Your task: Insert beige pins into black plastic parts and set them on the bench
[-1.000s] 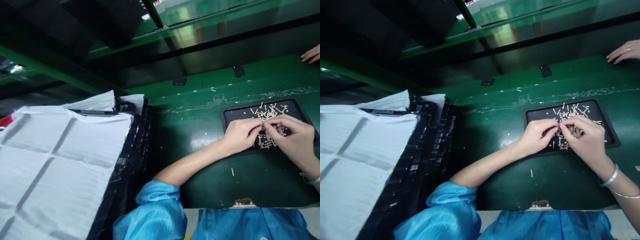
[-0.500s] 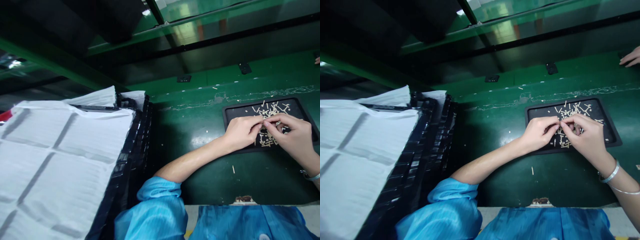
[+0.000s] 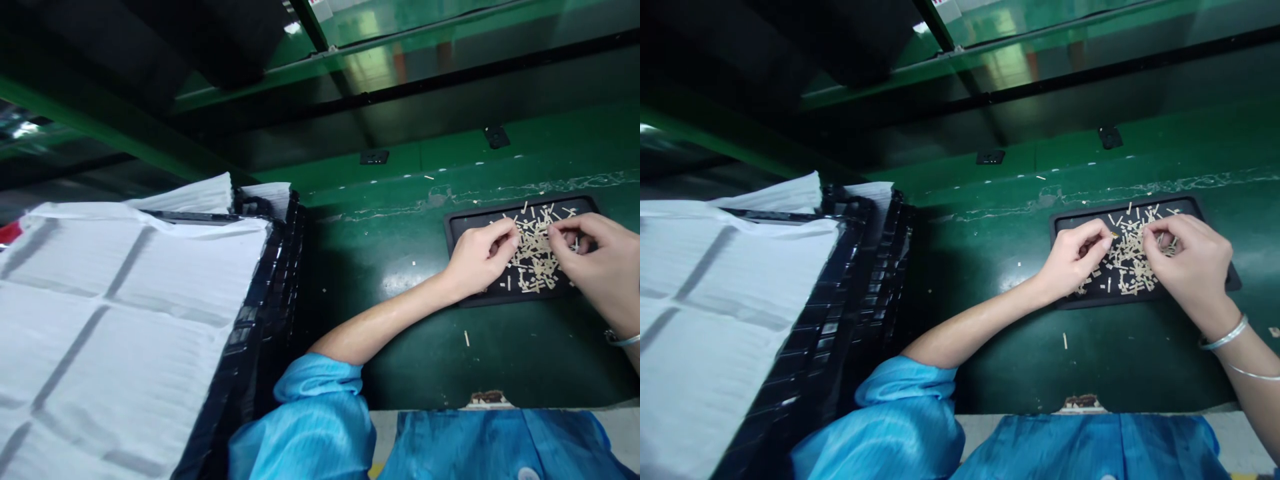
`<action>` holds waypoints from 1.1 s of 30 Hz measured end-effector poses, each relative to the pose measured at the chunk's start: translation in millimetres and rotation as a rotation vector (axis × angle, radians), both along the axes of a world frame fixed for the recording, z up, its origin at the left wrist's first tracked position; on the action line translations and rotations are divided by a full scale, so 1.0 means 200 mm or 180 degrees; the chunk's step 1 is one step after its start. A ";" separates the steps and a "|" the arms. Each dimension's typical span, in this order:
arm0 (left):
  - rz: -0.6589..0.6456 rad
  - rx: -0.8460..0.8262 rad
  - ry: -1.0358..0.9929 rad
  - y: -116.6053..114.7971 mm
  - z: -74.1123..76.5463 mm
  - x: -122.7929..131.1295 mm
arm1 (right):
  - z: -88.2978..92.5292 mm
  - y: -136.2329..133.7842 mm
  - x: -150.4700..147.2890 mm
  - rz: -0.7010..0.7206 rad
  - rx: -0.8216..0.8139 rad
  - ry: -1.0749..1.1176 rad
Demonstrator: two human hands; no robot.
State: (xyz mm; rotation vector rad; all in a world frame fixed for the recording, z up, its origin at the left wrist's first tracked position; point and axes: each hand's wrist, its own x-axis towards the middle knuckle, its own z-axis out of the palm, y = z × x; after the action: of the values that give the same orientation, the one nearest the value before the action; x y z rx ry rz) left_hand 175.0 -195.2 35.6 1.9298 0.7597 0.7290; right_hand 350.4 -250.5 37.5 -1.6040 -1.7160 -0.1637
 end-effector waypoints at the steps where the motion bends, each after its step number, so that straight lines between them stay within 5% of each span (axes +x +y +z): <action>1: 0.0030 -0.0015 -0.0014 0.00 0.00 0.00 | 0.00 0.00 0.01 0.0029 0.0041 -0.0177; 9: 0.0012 -0.0036 0.0327 0.00 0.00 0.01 | 0.01 -0.03 -0.08 0.0531 0.0506 -0.0488; 21: -0.0186 0.0469 0.0678 -0.02 0.00 0.01 | 0.00 -0.05 -0.09 0.0527 0.0224 -0.0434; 33: -0.0234 -0.0182 0.0077 0.00 -0.02 0.01 | 0.01 -0.04 -0.10 0.0606 0.0272 -0.0091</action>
State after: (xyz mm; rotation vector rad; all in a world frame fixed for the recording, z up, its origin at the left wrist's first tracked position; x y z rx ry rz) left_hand 177.8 -194.4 31.5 1.9075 0.7131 0.6338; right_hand 330.8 -257.7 40.0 -1.3744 -1.8473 -0.1643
